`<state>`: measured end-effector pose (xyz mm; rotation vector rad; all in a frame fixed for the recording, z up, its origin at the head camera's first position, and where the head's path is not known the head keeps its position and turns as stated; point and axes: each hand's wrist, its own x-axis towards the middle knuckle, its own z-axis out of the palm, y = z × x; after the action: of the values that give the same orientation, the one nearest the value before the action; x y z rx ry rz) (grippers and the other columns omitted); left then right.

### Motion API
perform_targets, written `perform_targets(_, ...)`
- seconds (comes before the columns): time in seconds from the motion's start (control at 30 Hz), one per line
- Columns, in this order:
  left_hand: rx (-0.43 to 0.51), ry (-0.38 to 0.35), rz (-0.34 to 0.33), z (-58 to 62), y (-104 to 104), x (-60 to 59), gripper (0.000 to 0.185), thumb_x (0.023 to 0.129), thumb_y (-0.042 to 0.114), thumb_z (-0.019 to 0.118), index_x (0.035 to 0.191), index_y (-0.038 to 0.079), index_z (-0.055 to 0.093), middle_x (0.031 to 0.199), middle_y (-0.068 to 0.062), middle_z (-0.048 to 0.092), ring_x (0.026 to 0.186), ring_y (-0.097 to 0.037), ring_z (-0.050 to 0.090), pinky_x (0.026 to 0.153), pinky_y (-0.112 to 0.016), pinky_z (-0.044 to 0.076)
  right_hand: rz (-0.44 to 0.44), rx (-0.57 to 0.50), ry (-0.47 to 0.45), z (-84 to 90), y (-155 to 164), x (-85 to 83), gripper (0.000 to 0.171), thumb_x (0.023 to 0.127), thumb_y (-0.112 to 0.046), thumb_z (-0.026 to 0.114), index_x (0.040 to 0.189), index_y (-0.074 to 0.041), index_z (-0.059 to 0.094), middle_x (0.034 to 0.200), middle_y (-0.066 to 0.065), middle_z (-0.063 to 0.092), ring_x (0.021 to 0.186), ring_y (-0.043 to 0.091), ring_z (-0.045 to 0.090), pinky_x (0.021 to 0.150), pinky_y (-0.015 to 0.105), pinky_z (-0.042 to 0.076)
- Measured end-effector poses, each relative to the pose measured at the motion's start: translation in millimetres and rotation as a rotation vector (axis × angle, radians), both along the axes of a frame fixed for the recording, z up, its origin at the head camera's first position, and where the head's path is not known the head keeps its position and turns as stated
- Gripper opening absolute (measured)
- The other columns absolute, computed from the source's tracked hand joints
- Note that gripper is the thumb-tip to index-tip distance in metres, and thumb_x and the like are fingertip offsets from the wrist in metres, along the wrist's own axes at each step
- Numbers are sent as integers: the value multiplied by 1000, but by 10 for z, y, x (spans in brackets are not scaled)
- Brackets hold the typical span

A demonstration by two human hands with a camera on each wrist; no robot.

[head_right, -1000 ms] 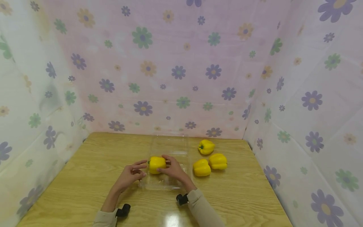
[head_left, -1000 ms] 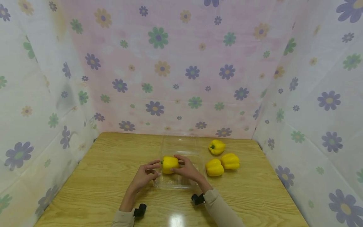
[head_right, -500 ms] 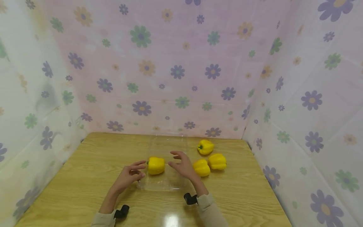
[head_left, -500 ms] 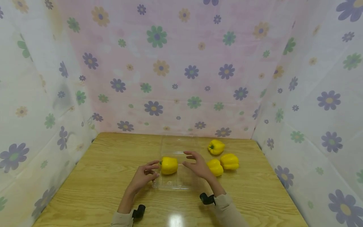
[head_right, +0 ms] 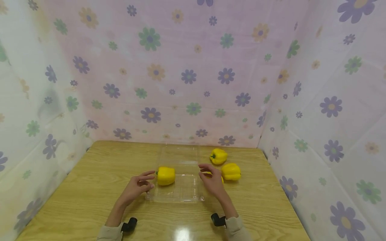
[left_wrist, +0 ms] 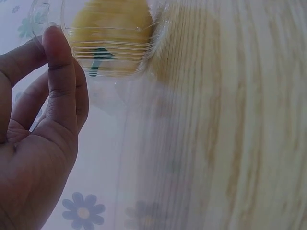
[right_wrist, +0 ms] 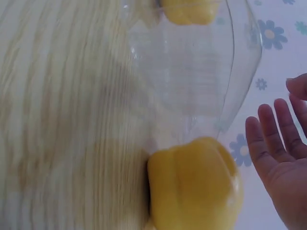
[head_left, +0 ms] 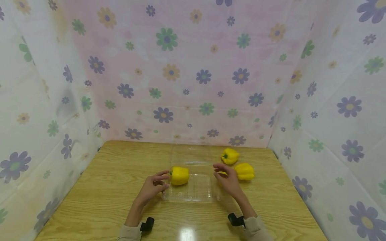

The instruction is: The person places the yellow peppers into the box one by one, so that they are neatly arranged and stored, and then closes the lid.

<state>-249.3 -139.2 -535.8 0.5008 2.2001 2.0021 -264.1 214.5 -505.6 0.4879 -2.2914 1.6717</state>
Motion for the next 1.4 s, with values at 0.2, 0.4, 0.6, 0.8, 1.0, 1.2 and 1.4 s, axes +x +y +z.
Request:
perform_targets(0.2, 0, 0, 5, 7, -8, -3, 43, 94, 1, 70, 133, -14, 59, 155, -25, 42, 86, -17, 63, 62, -24, 57, -47, -18, 52, -31, 204, 19, 25, 94, 2, 69, 119, 6, 68, 117, 26, 67, 105, 31, 66, 90, 30, 58)
perform_targets(0.4, -2, -7, 3, 1, -13, -4, 43, 94, 2, 70, 133, -13, 59, 156, -24, 42, 87, -17, 63, 63, -24, 57, -115, 41, 102, 1, 344, 86, 25, 91, 8, 71, 116, 6, 69, 115, 20, 70, 109, 24, 65, 95, 50, 56)
perform_targets(0.6, -14, 15, 4, -4, -20, 1, 45, 95, 6, 72, 133, -13, 60, 155, -25, 43, 89, -17, 64, 67, -24, 58, -148, 134, 120, 96, 411, 182, 32, 87, 11, 73, 119, 10, 66, 119, 26, 68, 114, 44, 60, 96, 60, 51)
perform_targets(0.8, -17, 5, 9, -3, -17, 4, 44, 95, 6, 72, 133, -13, 60, 155, -24, 43, 89, -18, 64, 67, -24, 58, -128, 214, 105, -61, 542, 121, 43, 85, 10, 75, 127, 6, 65, 128, 23, 66, 121, 42, 58, 102, 62, 46)
perform_targets(1.0, -10, 2, 10, -8, -13, 15, 44, 95, 6, 71, 133, -12, 60, 156, -24, 42, 89, -18, 63, 67, -24, 57, -57, 274, 8, 97, 527, 221, 50, 87, 14, 69, 135, 12, 57, 141, 33, 54, 132, 50, 49, 107, 65, 40)
perform_targets(1.2, 0, -2, 6, -13, -9, 18, 44, 95, 5, 71, 133, -13, 59, 156, -24, 42, 88, -17, 63, 67, -23, 57, -24, 348, -25, -160, 674, 80, 55, 91, 9, 68, 144, 7, 52, 150, 25, 49, 138, 42, 47, 110, 59, 39)
perform_targets(1.4, 11, 8, -2, -4, -7, 9, 44, 95, 4, 70, 133, -14, 59, 155, -25, 42, 87, -16, 63, 68, -23, 57, 32, 375, -29, -135, 737, 95, 54, 94, 6, 65, 145, 9, 48, 151, 27, 47, 139, 46, 43, 109, 62, 37)
